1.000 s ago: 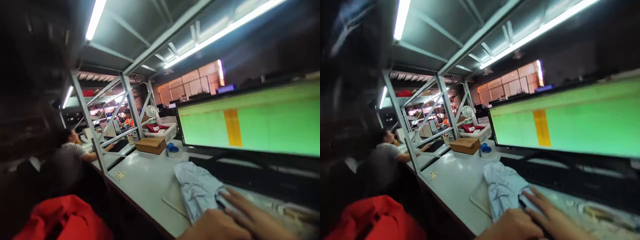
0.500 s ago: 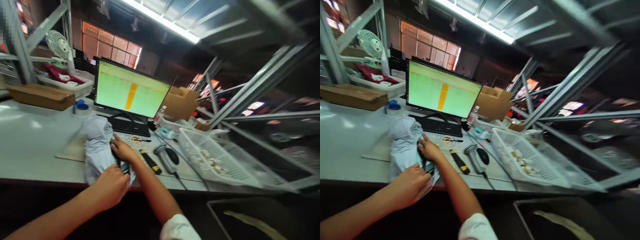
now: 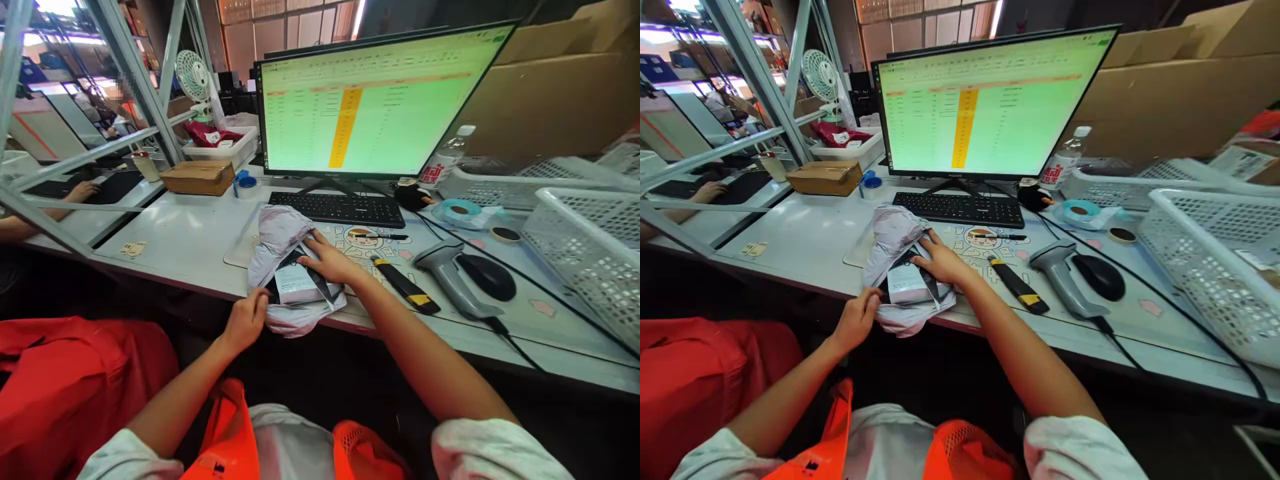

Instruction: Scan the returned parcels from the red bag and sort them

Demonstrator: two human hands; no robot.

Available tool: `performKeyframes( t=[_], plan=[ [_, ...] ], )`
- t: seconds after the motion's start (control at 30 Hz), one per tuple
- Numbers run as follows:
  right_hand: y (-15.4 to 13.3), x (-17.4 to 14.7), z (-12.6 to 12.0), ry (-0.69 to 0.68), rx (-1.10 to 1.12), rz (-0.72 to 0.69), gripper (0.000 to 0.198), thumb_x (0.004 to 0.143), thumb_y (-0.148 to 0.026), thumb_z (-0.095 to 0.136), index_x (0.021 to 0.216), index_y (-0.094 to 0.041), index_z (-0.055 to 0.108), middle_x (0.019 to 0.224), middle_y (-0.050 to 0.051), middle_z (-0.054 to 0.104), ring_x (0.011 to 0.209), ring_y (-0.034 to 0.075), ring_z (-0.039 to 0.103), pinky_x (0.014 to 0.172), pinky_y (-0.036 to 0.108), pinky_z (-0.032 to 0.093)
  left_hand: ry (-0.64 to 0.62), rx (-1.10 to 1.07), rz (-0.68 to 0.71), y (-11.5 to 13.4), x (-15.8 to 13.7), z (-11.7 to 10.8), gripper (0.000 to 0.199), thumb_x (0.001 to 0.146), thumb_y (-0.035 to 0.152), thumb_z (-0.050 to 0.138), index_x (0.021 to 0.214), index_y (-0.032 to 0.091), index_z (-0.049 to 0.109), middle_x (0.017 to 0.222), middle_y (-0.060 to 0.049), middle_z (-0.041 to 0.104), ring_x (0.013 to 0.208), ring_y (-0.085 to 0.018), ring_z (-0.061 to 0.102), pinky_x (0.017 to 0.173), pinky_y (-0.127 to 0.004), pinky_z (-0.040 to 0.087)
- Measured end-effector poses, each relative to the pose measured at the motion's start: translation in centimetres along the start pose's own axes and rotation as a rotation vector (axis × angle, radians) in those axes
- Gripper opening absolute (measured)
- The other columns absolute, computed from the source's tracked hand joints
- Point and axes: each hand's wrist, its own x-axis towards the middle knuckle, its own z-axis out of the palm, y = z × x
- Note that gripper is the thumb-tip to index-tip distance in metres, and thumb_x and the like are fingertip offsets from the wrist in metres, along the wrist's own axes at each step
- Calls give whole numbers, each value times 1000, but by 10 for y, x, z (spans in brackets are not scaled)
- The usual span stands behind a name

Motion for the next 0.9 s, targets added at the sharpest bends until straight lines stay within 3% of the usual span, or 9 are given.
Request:
performKeyframes(
  t=[0.1,0.2,0.27,0.37,0.5,0.6,0.73,0.83,0.9],
  plan=[
    [-10,-14,6,47,32,-26,67,93,-47,64,154,-21,52,171,10,27,156,30,29,127,46,28,100,-100,-205,18,11,-4,42,105,49,39,122,17,59,84,-7,74,82,-25,71,79,-35,51],
    [-30,-37,15,162,54,-25,58,94,-41,60,149,-19,59,166,11,35,152,30,37,126,47,31,56,-159,-261,32,9,-2,58,100,60,48,135,14,52,91,-9,75,86,-27,72,83,-39,54],
    [-44,-55,23,308,85,-21,52,95,-36,57,144,-18,64,163,12,42,149,28,43,125,47,33,30,-138,-198,37,-1,1,71,97,60,57,149,15,42,113,-14,72,103,-30,71,94,-43,54],
    [-54,-75,32,505,138,26,49,97,-33,54,141,-18,65,159,11,47,148,27,44,125,48,33,-5,-25,-31,36,-22,4,85,92,54,68,160,19,31,146,-19,53,136,-34,54,114,-49,45],
    [-47,-77,35,477,154,161,51,93,-31,57,140,-17,66,158,12,48,148,29,45,127,52,30,-27,197,103,22,-48,19,95,88,47,76,162,20,24,161,-21,37,150,-38,38,121,-55,36],
    [-40,-71,35,379,139,184,52,91,-30,57,140,-13,67,157,14,49,147,30,45,127,51,29,112,230,117,4,-63,42,85,92,44,73,159,18,27,159,-22,40,148,-36,42,119,-53,40],
    [-38,-70,38,382,137,144,51,92,-31,58,140,-20,67,155,8,52,146,29,47,127,50,30,294,91,94,-24,-78,65,65,89,53,74,137,16,49,137,-20,55,130,-31,58,110,-46,49],
    [-38,-70,39,382,144,153,50,90,-31,59,138,-20,69,154,7,52,145,29,48,127,51,31,216,98,173,-35,-89,69,43,89,53,74,111,17,63,117,-13,64,115,-27,62,103,-44,53],
    [-38,-68,39,367,153,149,50,89,-30,60,137,-19,70,154,7,52,145,28,48,127,50,30,133,160,251,-37,-99,70,23,96,40,66,103,19,69,108,-11,67,112,-26,61,102,-45,52]
  ],
)
